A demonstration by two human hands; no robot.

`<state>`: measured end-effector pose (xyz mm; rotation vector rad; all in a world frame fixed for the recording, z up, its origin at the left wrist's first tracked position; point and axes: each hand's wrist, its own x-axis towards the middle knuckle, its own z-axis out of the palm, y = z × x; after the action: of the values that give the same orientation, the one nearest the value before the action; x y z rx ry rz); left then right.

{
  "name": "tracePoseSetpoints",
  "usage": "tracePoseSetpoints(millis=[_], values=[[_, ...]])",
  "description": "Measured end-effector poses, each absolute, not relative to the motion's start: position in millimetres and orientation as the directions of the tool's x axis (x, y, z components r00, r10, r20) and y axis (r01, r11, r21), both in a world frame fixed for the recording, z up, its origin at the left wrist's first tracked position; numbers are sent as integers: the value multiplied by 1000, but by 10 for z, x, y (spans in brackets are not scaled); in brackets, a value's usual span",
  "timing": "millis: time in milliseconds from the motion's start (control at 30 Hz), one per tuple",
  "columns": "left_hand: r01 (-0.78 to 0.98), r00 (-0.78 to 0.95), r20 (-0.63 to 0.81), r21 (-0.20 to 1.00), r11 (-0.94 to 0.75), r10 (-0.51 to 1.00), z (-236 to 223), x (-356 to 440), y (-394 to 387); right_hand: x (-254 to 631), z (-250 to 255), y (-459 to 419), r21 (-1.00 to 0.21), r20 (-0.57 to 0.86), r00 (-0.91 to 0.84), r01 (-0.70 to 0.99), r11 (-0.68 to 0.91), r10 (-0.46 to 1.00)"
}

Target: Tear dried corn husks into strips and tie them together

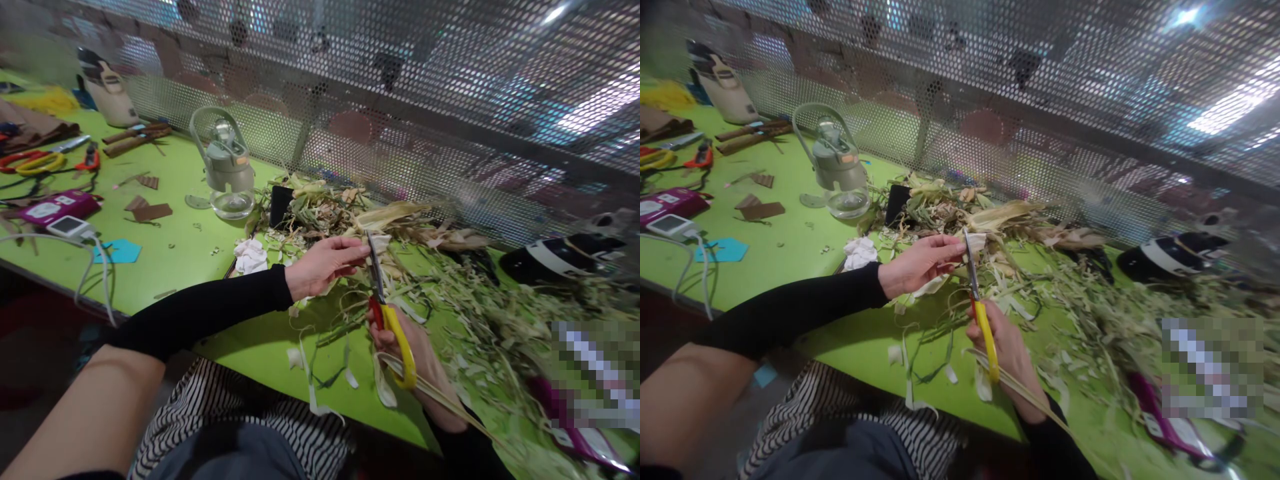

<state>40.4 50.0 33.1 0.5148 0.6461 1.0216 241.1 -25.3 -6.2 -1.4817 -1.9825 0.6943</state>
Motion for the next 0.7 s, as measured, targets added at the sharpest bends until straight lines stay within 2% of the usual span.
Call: tracePoseSetpoints(millis=[133, 267, 333, 400, 500, 567, 633, 700], values=[[-577, 377, -264, 683, 448, 888, 353, 370, 505, 2398, 35, -260, -711, 51, -158, 688, 147, 986], [-542, 408, -220, 723, 429, 886, 366, 294, 534, 2715, 78, -157, -646, 115, -45, 755, 109, 992], [-525, 443, -159, 752, 399, 883, 369, 254, 547, 2976, 75, -86, -455, 218, 5, 885, 97, 976], [-495, 474, -109, 788, 366, 874, 374, 223, 553, 3195, 92, -42, -299, 221, -4, 952, 71, 975], [-411, 502, -68, 858, 307, 862, 387, 197, 543, 3247, 214, -61, -201, 330, -139, 956, 213, 934], [-330, 540, -41, 908, 257, 840, 390, 191, 523, 3056, 349, -107, -222, 372, -156, 942, 251, 915], [-246, 581, -13, 950, 190, 814, 383, 189, 495, 2746, 486, -138, -410, 388, -177, 846, 342, 904], [-169, 607, 23, 980, 101, 794, 366, 184, 464, 2419, 583, -130, -543, 367, -265, 717, 437, 891]])
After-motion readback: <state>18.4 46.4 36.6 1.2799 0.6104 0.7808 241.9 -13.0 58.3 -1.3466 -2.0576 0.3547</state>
